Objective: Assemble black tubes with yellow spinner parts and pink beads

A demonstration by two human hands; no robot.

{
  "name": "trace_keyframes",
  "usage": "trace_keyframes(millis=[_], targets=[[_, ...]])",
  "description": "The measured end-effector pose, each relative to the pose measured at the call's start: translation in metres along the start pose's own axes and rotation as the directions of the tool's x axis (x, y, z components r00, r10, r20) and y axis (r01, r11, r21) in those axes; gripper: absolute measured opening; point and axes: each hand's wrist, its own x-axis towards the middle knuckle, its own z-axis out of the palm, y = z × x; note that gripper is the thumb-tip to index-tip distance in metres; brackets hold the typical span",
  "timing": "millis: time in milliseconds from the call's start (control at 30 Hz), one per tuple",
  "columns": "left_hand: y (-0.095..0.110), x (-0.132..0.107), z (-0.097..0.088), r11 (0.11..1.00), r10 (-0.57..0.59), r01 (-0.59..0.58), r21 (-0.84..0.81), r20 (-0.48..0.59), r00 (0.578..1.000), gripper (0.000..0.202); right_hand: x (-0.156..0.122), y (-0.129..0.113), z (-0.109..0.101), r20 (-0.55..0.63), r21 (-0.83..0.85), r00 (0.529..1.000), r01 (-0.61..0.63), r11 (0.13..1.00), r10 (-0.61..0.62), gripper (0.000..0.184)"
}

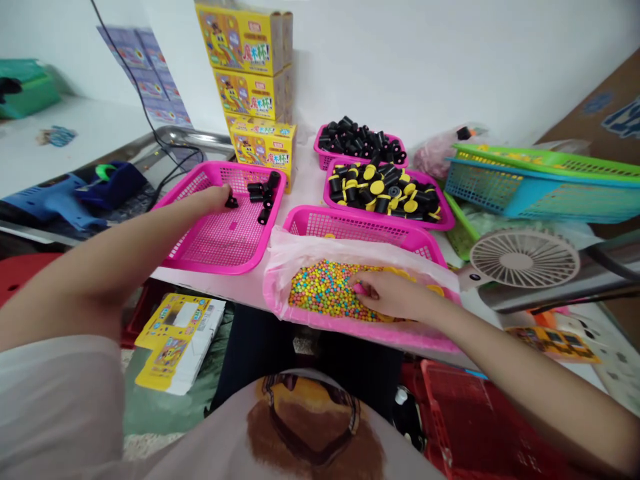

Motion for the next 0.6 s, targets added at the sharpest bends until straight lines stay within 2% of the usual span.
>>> trace_keyframes(millis=[100,167,233,300,333,400,467,533,600], targets=[[0.015,-0.014,-0.009,1.000,0.024,-0.024,0.001,-0.017,1.000,0.025,-0.002,0.001,-0.003,-0.085,-0.053,0.994,-0.068,0.996,0.063,0.034],[0.036,-0.035,-0.018,0.999,0.045,-0.045,0.002,-0.029,0.999,0.023,-0.001,0.001,-0.005,-0.110,-0.117,0.993,-0.064,0.991,0.051,0.025],[0.065,-0.068,-0.028,0.996,0.094,-0.094,-0.009,-0.040,0.995,0.027,0.002,0.000,-0.006,-0.100,-0.198,0.995,-0.039,0.979,0.019,0.015],[0.100,-0.105,-0.032,0.988,0.145,-0.151,-0.022,-0.171,0.975,0.031,0.008,-0.004,-0.003,-0.084,-0.260,0.996,-0.011,0.966,-0.011,0.016],[0.118,-0.124,-0.030,0.977,0.183,-0.200,-0.067,-0.203,0.962,0.031,0.011,-0.007,0.000,-0.073,-0.275,0.997,0.008,0.961,-0.029,0.018],[0.151,-0.155,-0.017,0.926,0.254,-0.295,-0.237,-0.187,0.949,0.031,0.019,-0.012,0.007,-0.042,-0.259,0.997,0.057,0.964,-0.071,0.026],[0.178,-0.174,0.006,0.835,0.329,-0.365,-0.413,-0.158,0.931,0.029,0.027,-0.016,0.014,-0.013,-0.224,0.993,0.109,0.969,-0.115,0.033],[0.195,-0.182,0.033,0.765,0.337,-0.343,-0.545,-0.115,0.934,0.034,0.034,-0.017,0.019,0.000,-0.183,0.989,0.147,0.972,-0.149,0.039],[0.203,-0.182,0.053,0.706,0.326,-0.302,-0.641,-0.084,0.942,0.033,0.038,-0.015,0.022,-0.015,-0.094,0.979,0.202,0.975,-0.205,0.044]])
